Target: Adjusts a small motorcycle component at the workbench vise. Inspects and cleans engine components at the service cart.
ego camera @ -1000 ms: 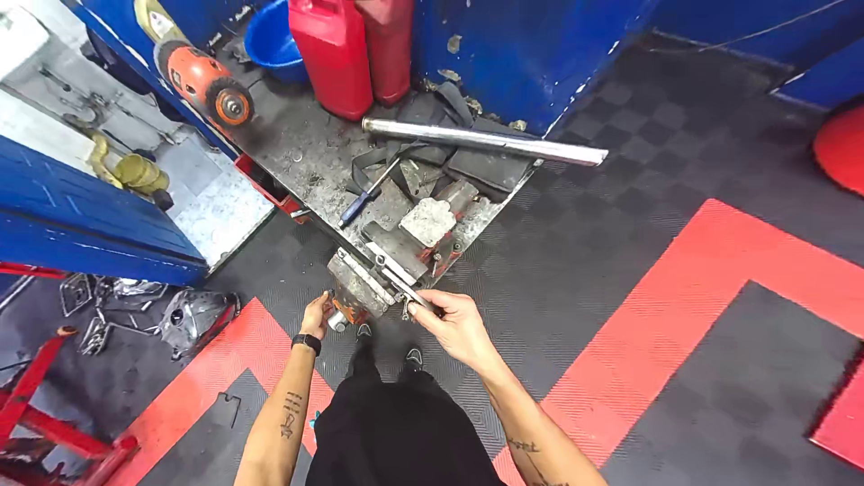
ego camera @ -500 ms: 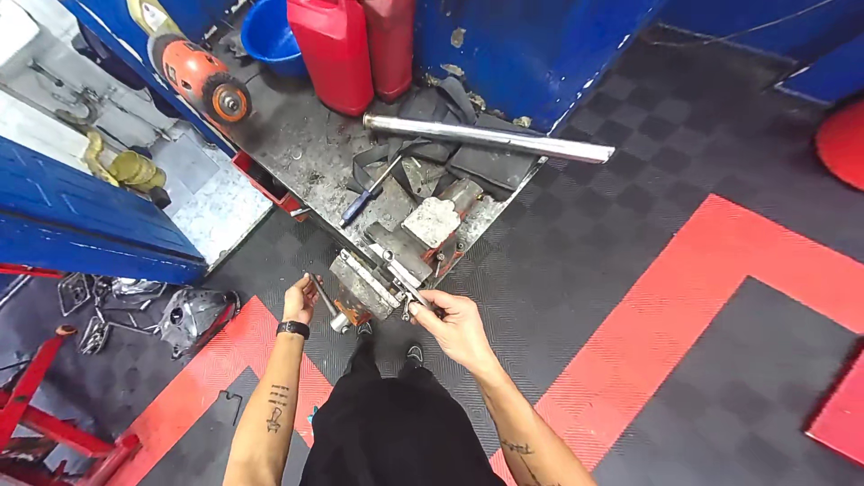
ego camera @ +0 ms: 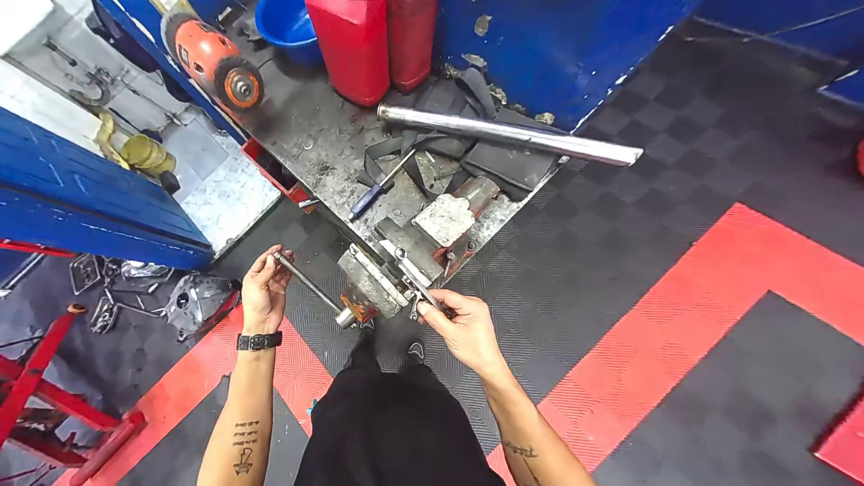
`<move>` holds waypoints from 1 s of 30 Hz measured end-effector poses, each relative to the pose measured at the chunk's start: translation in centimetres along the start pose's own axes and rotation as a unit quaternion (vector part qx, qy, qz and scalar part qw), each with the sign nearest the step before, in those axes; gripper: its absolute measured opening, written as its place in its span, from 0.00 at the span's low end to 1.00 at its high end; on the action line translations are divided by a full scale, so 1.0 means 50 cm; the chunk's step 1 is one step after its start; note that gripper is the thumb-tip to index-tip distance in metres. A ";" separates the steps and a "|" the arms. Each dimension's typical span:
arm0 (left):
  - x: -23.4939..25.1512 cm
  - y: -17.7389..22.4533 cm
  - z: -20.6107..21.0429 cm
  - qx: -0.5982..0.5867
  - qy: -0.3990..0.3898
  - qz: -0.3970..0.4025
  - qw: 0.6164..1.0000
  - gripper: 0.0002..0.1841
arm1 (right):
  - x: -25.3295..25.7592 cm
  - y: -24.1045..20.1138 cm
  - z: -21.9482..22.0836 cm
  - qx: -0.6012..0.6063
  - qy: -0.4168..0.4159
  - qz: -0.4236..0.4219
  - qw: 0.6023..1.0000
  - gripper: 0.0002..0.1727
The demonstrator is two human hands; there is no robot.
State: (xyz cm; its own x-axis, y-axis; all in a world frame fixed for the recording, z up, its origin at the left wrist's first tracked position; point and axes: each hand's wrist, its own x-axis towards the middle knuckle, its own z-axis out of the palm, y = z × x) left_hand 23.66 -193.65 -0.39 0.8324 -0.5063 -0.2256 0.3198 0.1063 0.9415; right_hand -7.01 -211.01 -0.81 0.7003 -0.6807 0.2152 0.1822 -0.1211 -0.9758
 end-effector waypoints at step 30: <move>-0.337 0.020 0.057 0.261 -0.250 0.238 0.902 0.11 | -0.001 0.003 -0.002 -0.034 0.000 -0.019 0.999 0.06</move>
State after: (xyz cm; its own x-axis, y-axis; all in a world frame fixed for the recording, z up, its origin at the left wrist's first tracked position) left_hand 8.67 -187.47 5.06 0.4700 -0.8454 0.2537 -0.3847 0.0624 0.9209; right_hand -7.07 -211.08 -0.95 0.6935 -0.6749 0.2521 0.1618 -0.1952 -0.9673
